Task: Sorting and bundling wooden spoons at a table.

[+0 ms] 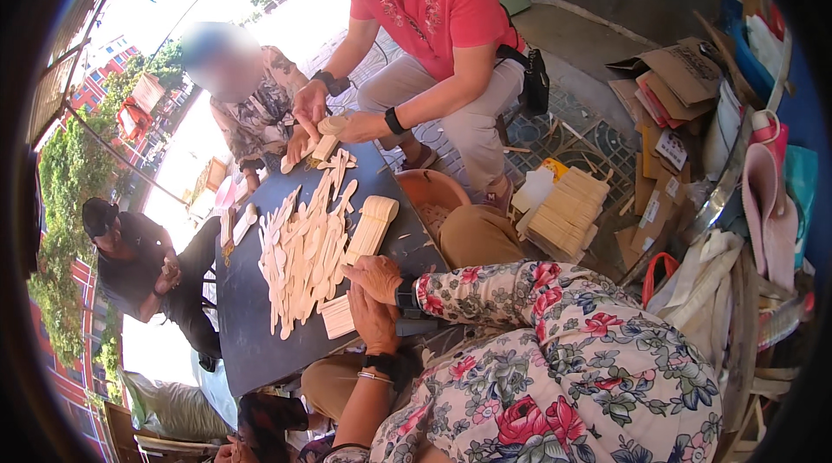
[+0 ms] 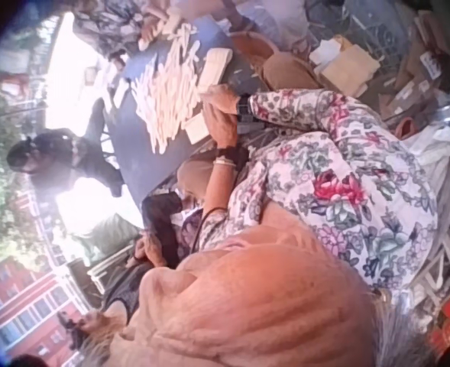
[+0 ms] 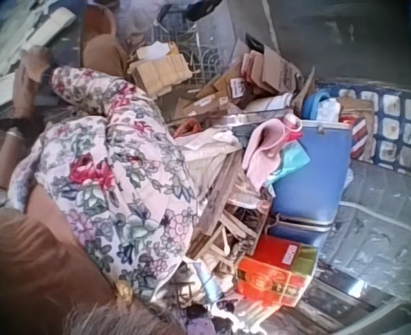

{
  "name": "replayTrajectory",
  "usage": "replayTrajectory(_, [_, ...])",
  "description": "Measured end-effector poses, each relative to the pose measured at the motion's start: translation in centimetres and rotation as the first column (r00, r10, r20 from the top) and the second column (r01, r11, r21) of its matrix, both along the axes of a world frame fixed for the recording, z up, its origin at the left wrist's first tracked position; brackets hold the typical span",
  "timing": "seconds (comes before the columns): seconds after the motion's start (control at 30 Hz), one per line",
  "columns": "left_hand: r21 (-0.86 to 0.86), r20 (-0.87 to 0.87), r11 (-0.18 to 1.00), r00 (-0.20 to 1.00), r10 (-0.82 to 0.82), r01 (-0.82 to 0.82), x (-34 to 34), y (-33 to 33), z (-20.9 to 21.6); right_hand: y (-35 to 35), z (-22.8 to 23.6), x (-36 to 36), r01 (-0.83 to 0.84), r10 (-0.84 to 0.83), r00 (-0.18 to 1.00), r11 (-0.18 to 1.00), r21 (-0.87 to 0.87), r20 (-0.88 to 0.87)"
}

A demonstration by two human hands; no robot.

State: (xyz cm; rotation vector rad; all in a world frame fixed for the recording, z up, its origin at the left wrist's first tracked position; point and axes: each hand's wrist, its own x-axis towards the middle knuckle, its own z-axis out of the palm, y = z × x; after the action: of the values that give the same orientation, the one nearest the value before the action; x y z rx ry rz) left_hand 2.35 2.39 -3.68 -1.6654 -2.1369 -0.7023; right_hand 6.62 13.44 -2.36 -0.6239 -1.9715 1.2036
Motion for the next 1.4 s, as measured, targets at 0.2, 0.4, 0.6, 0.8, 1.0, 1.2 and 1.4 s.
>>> replayTrajectory(0.2, [0.035,0.046,0.999,0.999,-0.015,0.014,-0.4,0.1,-1.8,-0.9,-0.4,-1.2,-0.066,0.058,0.994,0.994,0.082,0.096])
replayTrajectory(0.4, [-0.041,0.202,0.999,0.979,0.028,-0.021,0.6,0.0,-0.4,-1.0,1.4,-1.0,-0.277,0.287,0.958,0.933,-0.230,0.008])
replayTrajectory(0.6, [-0.016,0.037,0.997,0.996,-0.075,0.076,1.5,0.7,0.5,0.2,0.4,-0.9,-0.391,0.131,0.906,0.620,-0.680,-0.402])
replayTrajectory(0.8, [-0.087,-0.006,0.995,0.999,-0.038,0.038,2.1,0.9,1.3,1.9,-0.2,0.2,-0.364,0.204,0.923,0.738,-0.569,-0.325])
replayTrajectory(1.0, [-0.016,0.004,1.000,1.000,-0.011,0.011,1.1,0.6,0.5,2.3,-0.2,0.1,-0.325,0.359,0.933,0.868,-0.375,0.022])
replayTrajectory(1.2, [0.111,0.501,0.982,0.845,-0.188,0.152,1.9,-0.5,3.3,3.5,-1.8,2.3,-0.456,0.315,0.890,0.590,-0.667,-0.330])
replayTrajectory(1.4, [-0.071,0.115,0.994,0.989,0.096,-0.088,0.4,-4.1,2.5,0.1,-2.3,1.4,-0.295,0.297,0.954,0.897,0.330,0.044])
